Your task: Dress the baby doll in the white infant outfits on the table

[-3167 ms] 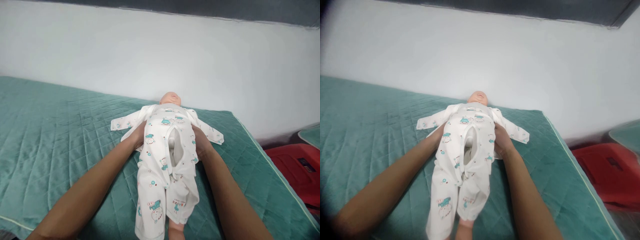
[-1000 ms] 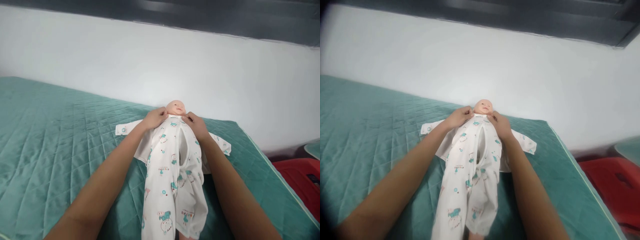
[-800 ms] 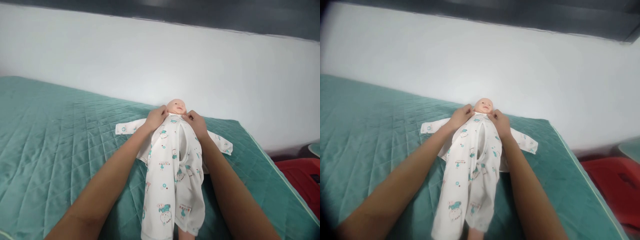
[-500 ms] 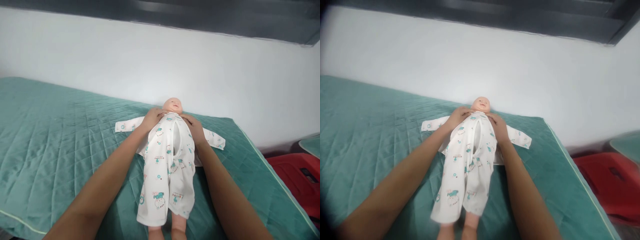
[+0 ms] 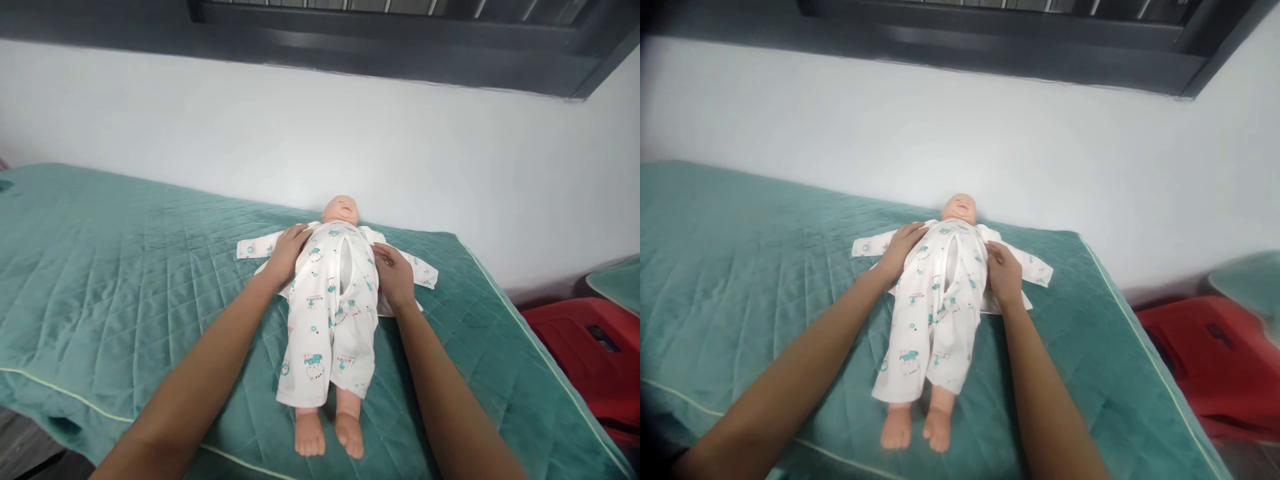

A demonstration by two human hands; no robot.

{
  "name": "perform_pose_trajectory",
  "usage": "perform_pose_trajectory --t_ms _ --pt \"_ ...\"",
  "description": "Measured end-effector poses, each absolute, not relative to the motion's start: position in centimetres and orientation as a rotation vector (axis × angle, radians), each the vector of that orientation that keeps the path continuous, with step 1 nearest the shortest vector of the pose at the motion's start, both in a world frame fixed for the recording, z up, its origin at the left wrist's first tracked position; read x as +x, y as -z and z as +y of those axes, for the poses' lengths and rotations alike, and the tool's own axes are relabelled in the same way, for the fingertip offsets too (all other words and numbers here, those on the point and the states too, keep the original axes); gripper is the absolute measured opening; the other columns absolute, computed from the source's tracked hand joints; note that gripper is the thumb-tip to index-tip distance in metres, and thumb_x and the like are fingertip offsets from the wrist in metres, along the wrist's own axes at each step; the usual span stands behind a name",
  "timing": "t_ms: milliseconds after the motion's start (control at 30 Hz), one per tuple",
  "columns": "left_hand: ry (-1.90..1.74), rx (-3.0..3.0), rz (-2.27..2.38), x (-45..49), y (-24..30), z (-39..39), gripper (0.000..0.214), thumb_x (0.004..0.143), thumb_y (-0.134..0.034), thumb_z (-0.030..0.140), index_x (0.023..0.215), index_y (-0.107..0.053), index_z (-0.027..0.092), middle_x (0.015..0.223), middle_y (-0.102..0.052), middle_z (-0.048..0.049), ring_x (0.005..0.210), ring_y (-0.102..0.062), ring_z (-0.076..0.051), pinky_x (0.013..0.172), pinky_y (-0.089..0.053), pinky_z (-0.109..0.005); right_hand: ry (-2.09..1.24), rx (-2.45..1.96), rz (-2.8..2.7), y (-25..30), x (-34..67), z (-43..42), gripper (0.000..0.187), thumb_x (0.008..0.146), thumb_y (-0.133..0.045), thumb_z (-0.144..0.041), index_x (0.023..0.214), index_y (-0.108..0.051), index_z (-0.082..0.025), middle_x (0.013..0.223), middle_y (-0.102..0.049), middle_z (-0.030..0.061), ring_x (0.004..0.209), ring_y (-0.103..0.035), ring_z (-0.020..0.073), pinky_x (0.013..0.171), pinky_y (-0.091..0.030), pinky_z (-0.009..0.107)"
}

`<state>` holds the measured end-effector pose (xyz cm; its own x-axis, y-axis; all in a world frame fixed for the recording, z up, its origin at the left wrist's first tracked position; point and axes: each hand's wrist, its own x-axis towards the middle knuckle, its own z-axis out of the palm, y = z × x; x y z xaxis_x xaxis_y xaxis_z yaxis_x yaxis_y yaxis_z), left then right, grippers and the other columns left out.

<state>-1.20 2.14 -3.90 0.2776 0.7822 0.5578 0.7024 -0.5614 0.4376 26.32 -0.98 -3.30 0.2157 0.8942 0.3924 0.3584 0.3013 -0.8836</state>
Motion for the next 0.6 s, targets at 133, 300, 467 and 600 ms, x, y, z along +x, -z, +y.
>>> perform_pose_trajectory --t_ms 133,300,467,600 --pt "-1.144 2.541 1.376 -1.9 5.0 1.3 0.048 0.094 -0.048 0.022 0.142 -0.049 0.021 0.150 -0.043 -0.0123 0.142 -0.032 -0.027 0.119 -0.029 -0.048 -0.516 -1.523 -1.404 3.1 26.3 -1.4 0.029 0.080 -0.055 -0.027 0.101 -0.072 -0.018 0.102 -0.077 0.0093 0.096 -0.071 0.0232 0.093 -0.053 0.039" --pt "-1.188 2.411 1.597 -1.2 5.0 0.4 0.037 0.094 -0.046 0.019 0.129 -0.058 0.022 0.141 -0.047 -0.0109 0.140 -0.029 -0.029 0.116 -0.031 -0.048 -0.591 -1.601 -1.524 2.5 26.3 -1.8 0.027 0.076 -0.058 -0.030 0.093 -0.076 -0.019 0.100 -0.078 0.0085 0.099 -0.071 0.0283 0.087 -0.053 0.038" --pt "-1.267 2.136 1.667 0.2 3.6 -0.6 0.021 0.089 -0.048 0.016 0.106 -0.061 0.021 0.110 -0.059 -0.0093 0.108 -0.050 -0.027 0.099 -0.043 -0.043 -0.634 -1.622 -1.571 1.8 26.1 -1.8 0.027 0.074 -0.058 -0.031 0.085 -0.077 -0.017 0.092 -0.078 0.0072 0.097 -0.069 0.0322 0.083 -0.052 0.038" --pt "-1.288 1.861 1.589 1.2 2.7 -1.7 0.020 0.085 -0.048 0.017 0.102 -0.057 0.020 0.093 -0.063 -0.0049 0.093 -0.057 -0.024 0.089 -0.047 -0.039 -0.854 -1.519 -1.471 0.2 25.4 -2.6 0.019 0.071 -0.060 -0.030 0.074 -0.073 -0.017 0.082 -0.077 0.0053 0.094 -0.067 0.0310 0.080 -0.053 0.036"
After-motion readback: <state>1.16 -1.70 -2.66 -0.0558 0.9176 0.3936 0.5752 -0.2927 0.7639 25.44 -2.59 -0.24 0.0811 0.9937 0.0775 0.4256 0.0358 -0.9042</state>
